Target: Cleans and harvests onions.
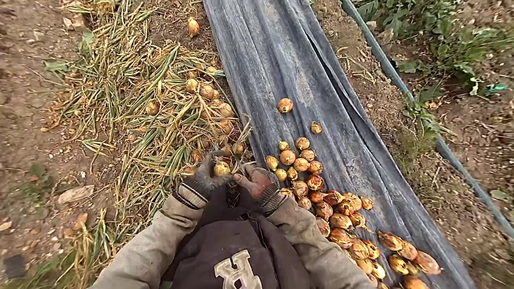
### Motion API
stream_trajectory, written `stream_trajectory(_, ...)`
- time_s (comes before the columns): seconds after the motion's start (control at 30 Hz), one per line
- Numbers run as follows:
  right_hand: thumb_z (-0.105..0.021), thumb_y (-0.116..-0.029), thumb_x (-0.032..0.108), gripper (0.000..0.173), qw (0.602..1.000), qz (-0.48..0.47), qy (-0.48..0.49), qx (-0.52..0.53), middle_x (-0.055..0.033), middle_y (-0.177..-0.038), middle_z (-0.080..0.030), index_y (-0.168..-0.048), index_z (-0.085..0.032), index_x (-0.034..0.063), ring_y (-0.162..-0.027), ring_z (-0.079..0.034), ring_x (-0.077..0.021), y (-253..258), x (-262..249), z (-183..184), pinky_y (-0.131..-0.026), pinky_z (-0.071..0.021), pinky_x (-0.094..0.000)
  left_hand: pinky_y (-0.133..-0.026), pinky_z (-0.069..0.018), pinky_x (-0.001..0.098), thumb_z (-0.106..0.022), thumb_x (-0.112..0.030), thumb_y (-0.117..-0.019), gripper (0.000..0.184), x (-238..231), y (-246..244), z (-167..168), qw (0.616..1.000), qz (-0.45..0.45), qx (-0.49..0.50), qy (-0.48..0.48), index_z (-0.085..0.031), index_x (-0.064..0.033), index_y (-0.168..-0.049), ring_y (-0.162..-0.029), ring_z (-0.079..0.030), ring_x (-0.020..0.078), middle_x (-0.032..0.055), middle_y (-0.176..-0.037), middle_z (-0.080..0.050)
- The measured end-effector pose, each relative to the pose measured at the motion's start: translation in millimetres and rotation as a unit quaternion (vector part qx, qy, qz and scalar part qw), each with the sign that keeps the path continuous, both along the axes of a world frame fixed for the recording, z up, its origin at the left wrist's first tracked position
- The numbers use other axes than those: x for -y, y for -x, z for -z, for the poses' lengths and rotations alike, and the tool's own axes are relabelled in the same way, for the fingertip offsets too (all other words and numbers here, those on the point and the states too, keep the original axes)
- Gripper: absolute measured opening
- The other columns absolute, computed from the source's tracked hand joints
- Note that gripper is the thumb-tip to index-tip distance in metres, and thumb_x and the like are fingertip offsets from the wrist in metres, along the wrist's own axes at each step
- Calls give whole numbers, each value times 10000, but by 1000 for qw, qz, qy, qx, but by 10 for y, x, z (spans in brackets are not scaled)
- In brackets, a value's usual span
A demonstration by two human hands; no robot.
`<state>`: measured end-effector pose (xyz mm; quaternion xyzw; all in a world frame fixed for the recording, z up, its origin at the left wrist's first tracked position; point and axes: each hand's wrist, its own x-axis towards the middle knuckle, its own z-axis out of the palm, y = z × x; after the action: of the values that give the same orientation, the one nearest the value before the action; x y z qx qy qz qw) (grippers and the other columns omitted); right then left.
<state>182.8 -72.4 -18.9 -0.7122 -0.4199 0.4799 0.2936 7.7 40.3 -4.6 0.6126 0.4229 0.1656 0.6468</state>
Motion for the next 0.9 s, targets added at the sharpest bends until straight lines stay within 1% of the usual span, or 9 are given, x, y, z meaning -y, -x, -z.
stream_trajectory(0.1, -594, -967, 584, 616, 998, -37, -47, -35, -167, -881, -656, -1197, -608, 13, -813, -644, -307, 114, 69, -236, -768, -535, -558, -960, -577, 436, -861, -191, -815, 801, 231, 140, -336, 982, 117, -119, -86, -452, -104, -1498, -1077, -696, 216, 158, -1256, -670)
stream_trajectory(0.17, -580, -981, 553, 622, 996, -55, -61, -43, -210, -1017, -694, -1251, -628, -5, -967, -673, -342, 156, 124, -414, -898, -526, -589, -1033, -541, 441, -825, -275, -870, 803, 281, 209, -526, 957, 207, -168, -112, -412, -156, -1548, -1168, -669, 201, 128, -1335, -651)
stream_trajectory(0.33, -399, -1075, 459, 558, 991, -6, -120, -61, -187, -1044, -710, -1151, -695, -8, -1036, -670, -284, 247, 301, -437, -970, -510, -526, -1023, -538, 416, -757, -370, -900, 711, 296, 311, -776, 938, 282, -164, -115, -484, -139, -1514, -1143, -671, 179, 114, -1301, -671)
stream_trajectory(0.47, -384, -1066, 492, 558, 984, 63, -105, -129, -18, -694, -540, -905, -664, 38, -637, -528, -122, 315, 349, -279, -653, -494, -361, -882, -568, 466, -774, -413, -897, 393, 276, 321, -702, 939, 204, -240, -133, -746, -117, -1155, -908, -712, 184, 71, -989, -752)
stream_trajectory(0.53, -381, -1052, 494, 550, 975, 92, -105, -172, 28, -635, -491, -805, -621, 65, -558, -474, -83, 317, 350, -203, -570, -454, -314, -808, -563, 515, -743, -458, -927, 341, 185, 312, -627, 930, 146, -305, -145, -768, -123, -989, -806, -698, 217, 68, -857, -734)
stream_trajectory(0.6, -380, -1046, 480, 524, 965, 134, -100, -201, 48, -610, -484, -764, -591, 92, -520, -457, -68, 275, 372, -137, -529, -439, -292, -807, -538, 603, -619, -526, -999, 456, -1, 330, -463, 913, 80, -362, -172, -754, -91, -974, -824, -694, 306, 130, -853, -719)
stream_trajectory(0.67, -349, -1054, 499, 541, 972, 141, -66, -177, 36, -624, -483, -812, -608, 90, -523, -460, -87, 188, 378, -21, -534, -446, -310, -924, -513, 649, -490, -537, -1056, 514, -201, 280, -394, 887, 74, -416, -186, -724, -91, -1155, -1008, -701, 367, 179, -1038, -733)
stream_trajectory(0.8, -247, -1069, 610, 732, 988, 25, 104, -115, -159, -953, -652, -1123, -675, 18, -868, -619, -284, 85, 363, 301, -870, -502, -532, -1031, -500, 581, -464, -430, -1079, 451, -255, -172, -407, 834, 334, -387, -209, -625, -134, -1379, -1150, -676, 308, 148, -1253, -694)
stream_trajectory(0.9, -310, -1057, 572, 666, 972, 154, 53, -167, -48, -713, -584, -944, -674, 26, -625, -549, -158, 69, 333, 466, -634, -504, -386, -914, -502, 656, -464, -459, -1069, 444, -112, -753, -547, 722, 554, -360, -203, -681, -99, -1211, -1056, -689, 369, 179, -1126, -713)
